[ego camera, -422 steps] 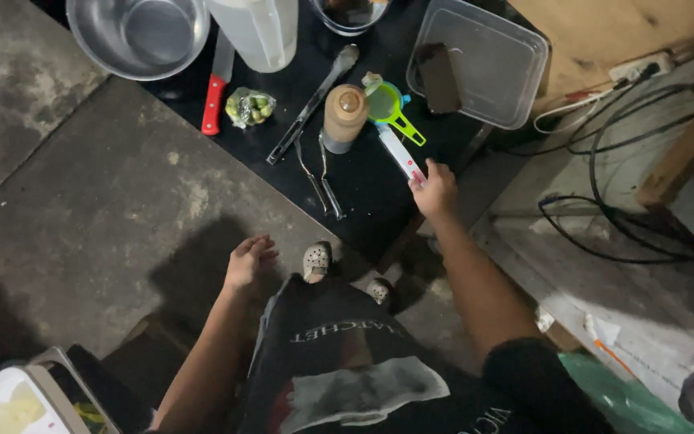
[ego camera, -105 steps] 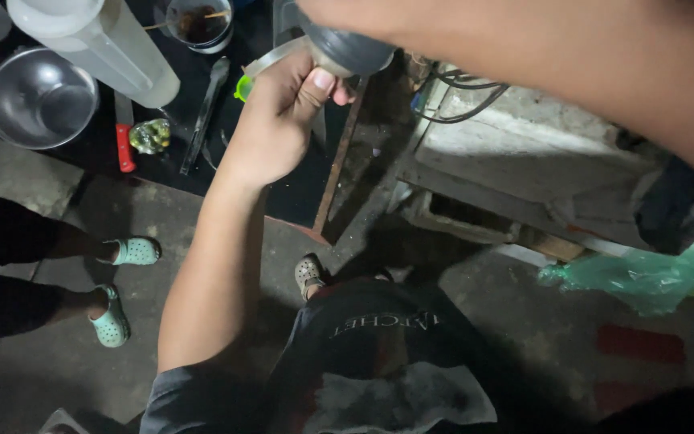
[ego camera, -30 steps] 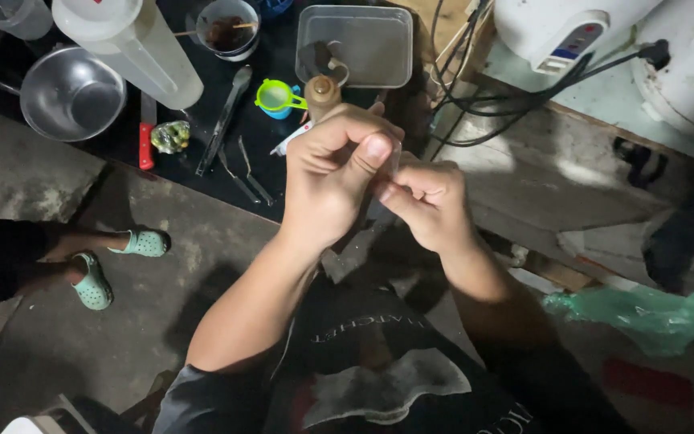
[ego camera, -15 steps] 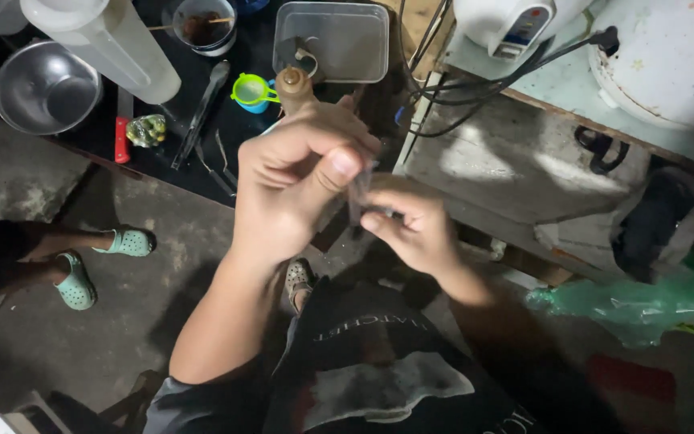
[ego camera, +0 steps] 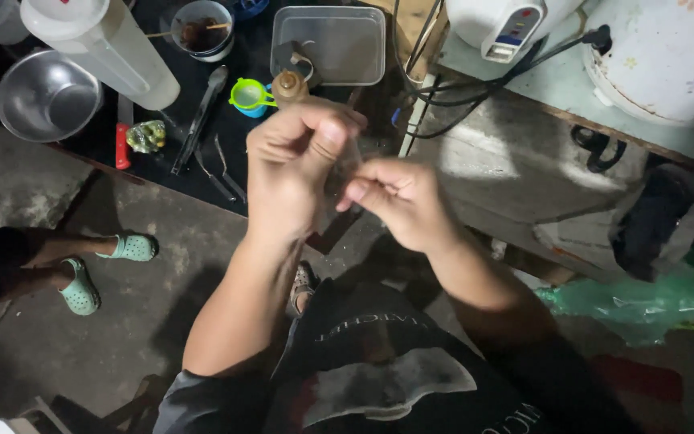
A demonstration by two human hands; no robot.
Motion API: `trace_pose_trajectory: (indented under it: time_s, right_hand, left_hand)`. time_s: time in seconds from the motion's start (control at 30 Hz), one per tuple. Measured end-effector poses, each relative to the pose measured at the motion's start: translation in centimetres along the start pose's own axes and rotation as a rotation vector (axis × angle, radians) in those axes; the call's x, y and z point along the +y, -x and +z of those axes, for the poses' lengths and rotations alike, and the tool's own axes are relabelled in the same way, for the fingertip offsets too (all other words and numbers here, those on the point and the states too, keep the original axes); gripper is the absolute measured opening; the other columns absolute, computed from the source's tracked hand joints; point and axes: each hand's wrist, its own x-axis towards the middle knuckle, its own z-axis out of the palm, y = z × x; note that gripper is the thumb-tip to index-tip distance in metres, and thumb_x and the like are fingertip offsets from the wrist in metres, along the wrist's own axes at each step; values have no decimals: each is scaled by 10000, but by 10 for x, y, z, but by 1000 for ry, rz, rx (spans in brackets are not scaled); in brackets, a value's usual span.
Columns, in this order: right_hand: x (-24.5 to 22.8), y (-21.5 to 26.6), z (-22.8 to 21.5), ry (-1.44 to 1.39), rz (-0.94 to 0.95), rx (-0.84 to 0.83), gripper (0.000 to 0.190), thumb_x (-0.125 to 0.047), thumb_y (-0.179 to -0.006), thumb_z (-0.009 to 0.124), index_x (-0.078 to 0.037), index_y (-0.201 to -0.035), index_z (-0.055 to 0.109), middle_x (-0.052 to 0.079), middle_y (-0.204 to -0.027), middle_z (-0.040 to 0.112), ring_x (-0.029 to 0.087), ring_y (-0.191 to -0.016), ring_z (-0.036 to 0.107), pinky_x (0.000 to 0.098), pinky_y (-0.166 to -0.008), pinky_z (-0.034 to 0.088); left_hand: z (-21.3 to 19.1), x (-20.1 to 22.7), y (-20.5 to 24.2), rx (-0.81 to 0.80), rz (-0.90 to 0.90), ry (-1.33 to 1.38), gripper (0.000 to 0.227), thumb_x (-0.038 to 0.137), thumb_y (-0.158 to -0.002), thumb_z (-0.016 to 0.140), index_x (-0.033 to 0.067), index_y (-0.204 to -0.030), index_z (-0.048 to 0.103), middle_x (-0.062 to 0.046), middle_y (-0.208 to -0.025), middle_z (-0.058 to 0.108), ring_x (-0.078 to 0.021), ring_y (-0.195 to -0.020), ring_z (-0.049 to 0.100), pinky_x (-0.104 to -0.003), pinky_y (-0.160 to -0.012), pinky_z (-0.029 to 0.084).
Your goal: The person repeatedly fills a syringe with a brown liquid from a squeeze bottle, then removes the plunger and reattaches it. This process is performed multiple times in a cluttered workspace.
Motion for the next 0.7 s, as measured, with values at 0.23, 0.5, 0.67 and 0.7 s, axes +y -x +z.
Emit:
trace_pose_trajectory:
  time_s: [0.23, 0.5, 0.67, 0.7]
  right_hand:
    - [15, 0, 19, -104, 101, -23, 217, -183, -1024, 623, -19, -936, 734, 96, -892, 764, 165, -822, 738, 257, -780, 591]
    - [14, 6, 22, -61, 112, -90, 291, -248, -1030, 593, 2, -1015, 742, 131, -1006, 782, 215, -931, 777, 301, -831, 643]
    - [-16, 2, 4, 105, -137, -120, 450, -366, -1013, 591, 33, -1210, 657, 164, -1236, 713, 243, -1122, 734, 317, -995, 619]
    - [-22, 2, 1, 108, -179, -95, 541, -423, -1009, 576, 58, -1252, 620, 179, -1298, 673, 243, -1177, 695, 316, -1012, 594]
  left_hand:
    - [-14, -13, -17, 133, -10, 106, 182, 272, -978, 710, 111, -894, 698, -45, -910, 686, -151, -849, 654, -243, -581, 525]
    - [-22, 8, -15, -121, 33, 112, 156, 201, -1031, 643, 127, -896, 615, -27, -920, 655, -178, -952, 659, -327, -942, 559]
    - [-30, 31, -12, -475, 132, 28, 81, 273, -1047, 645, 215, -1023, 695, 30, -1004, 737, -118, -996, 707, -368, -1124, 521]
    - [-28, 33, -11, -504, 139, -24, 94, 294, -1045, 647, 222, -1055, 707, 45, -1046, 757, -112, -1063, 733, -371, -1191, 502]
